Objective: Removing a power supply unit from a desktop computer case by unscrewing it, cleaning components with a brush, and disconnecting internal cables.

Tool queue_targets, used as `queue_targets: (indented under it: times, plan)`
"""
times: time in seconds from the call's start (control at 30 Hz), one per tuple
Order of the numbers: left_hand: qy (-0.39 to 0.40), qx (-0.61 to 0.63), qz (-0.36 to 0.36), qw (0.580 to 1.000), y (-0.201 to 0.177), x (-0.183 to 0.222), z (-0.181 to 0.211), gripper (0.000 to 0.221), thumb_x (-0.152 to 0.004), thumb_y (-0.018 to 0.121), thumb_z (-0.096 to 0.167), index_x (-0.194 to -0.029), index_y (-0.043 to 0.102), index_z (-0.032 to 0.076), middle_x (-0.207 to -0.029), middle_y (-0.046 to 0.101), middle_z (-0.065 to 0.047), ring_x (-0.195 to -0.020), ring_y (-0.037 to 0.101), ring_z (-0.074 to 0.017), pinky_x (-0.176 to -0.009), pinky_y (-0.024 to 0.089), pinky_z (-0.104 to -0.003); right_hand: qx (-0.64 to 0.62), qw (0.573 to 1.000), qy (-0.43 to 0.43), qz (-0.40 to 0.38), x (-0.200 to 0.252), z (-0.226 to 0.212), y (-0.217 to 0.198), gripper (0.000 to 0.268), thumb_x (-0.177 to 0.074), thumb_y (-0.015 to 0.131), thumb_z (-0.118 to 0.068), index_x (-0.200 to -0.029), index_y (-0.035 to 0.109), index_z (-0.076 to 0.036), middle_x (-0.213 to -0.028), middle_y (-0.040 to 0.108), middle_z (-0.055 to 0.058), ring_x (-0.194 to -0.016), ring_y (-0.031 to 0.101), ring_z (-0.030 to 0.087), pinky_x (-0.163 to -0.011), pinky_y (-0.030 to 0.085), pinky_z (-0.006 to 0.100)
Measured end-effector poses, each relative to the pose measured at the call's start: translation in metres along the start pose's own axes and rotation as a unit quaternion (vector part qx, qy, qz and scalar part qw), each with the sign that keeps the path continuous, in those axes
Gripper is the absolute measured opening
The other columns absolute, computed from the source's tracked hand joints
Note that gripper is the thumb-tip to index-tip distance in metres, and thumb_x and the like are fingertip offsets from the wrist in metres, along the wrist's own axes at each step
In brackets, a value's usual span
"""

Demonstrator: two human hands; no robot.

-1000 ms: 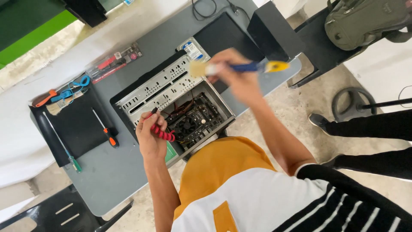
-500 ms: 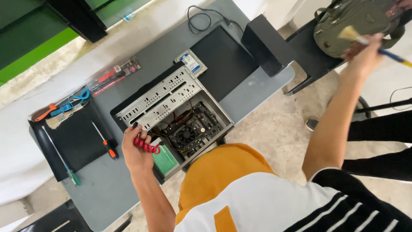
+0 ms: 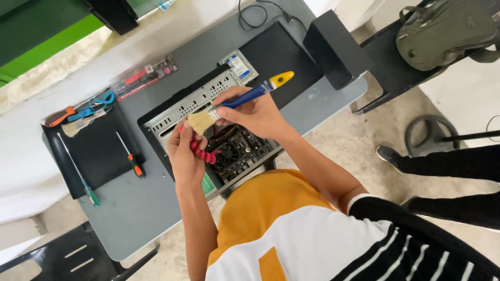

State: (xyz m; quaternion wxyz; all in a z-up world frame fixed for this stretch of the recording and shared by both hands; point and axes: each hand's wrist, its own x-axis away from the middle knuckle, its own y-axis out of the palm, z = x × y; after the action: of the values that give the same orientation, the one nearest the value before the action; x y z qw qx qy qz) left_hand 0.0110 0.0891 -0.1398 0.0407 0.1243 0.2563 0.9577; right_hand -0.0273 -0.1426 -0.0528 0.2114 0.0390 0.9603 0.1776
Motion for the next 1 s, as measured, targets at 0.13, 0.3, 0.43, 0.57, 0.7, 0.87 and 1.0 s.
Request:
queue_targets:
  times: [0.13,0.3,0.43,0.57,0.7,0.87,1.0]
  plan:
    - [0.016,0.019,-0.010,1.000,-0.010,0.001,-0.002,0.025,-0.127,0.083,0.024,-0.138,0.086,0.001,-0.101,0.073,-0.008,-0.085,0.066,-0.0147,-0.065,0.051,-0.025,0.012,0.999,-0.012,-0.040,0.002,-0.002,0.000,0.019,-0.118,0.090,0.000,-0.137,0.090,0.003,-0.112,0.094,0.023,-0.098,0.097,0.028,-0.086,0.083,0.040]
    - [0.004,0.037,-0.004,0.999,0.003,0.014,0.003,0.027,-0.128,0.081,0.030,-0.120,0.082,0.005,-0.093,0.068,-0.005,-0.078,0.061,-0.0127,-0.062,0.048,-0.022,0.000,0.999,0.000,-0.048,0.005,-0.003,-0.004,0.024,-0.114,0.093,-0.001,-0.138,0.090,0.003,-0.114,0.093,0.024,-0.099,0.096,0.028,-0.089,0.084,0.042]
    - [0.001,0.065,-0.052,0.996,0.003,0.017,0.006,0.027,-0.129,0.080,0.027,-0.119,0.081,0.002,-0.100,0.069,-0.009,-0.080,0.056,-0.0113,-0.054,0.042,-0.021,0.167,0.983,-0.054,-0.045,-0.016,-0.011,-0.040,0.021,-0.118,0.092,-0.005,-0.137,0.088,0.002,-0.115,0.087,0.022,-0.102,0.094,0.029,-0.092,0.081,0.042]
    - [0.022,0.047,-0.088,0.995,0.021,0.026,0.014,0.023,-0.131,0.069,0.018,-0.124,0.079,-0.002,-0.098,0.073,-0.010,-0.068,0.040,-0.0038,-0.048,0.036,-0.016,0.064,0.987,-0.050,-0.135,-0.005,-0.026,-0.006,0.022,-0.114,0.094,-0.004,-0.135,0.089,-0.003,-0.114,0.088,0.020,-0.100,0.093,0.029,-0.093,0.083,0.042]
    - [0.020,0.052,-0.111,0.992,-0.010,0.010,-0.004,0.023,-0.129,0.076,0.021,-0.127,0.080,-0.001,-0.101,0.065,-0.010,-0.080,0.050,-0.0076,-0.050,0.039,-0.016,0.264,0.952,-0.121,-0.097,-0.027,-0.011,-0.033,0.017,-0.114,0.087,0.009,-0.130,0.087,0.005,-0.109,0.083,0.025,-0.095,0.091,0.037,-0.088,0.078,0.043]
    - [0.024,0.059,-0.141,0.988,0.019,0.029,0.017,0.021,-0.128,0.074,0.015,-0.117,0.076,-0.003,-0.090,0.061,-0.008,-0.072,0.038,-0.0049,-0.050,0.034,-0.016,0.056,0.976,-0.091,-0.192,-0.020,-0.040,0.000,0.018,-0.115,0.090,-0.001,-0.133,0.090,-0.003,-0.113,0.086,0.016,-0.096,0.089,0.024,-0.090,0.079,0.035]
    - [0.020,0.065,-0.139,0.988,0.003,0.015,0.006,0.021,-0.129,0.075,0.018,-0.124,0.078,-0.002,-0.097,0.063,-0.007,-0.078,0.050,-0.0070,-0.048,0.037,-0.016,0.106,0.969,-0.176,-0.140,-0.034,-0.011,-0.025,0.022,-0.119,0.087,0.000,-0.141,0.086,0.003,-0.116,0.084,0.018,-0.096,0.087,0.023,-0.089,0.077,0.037]
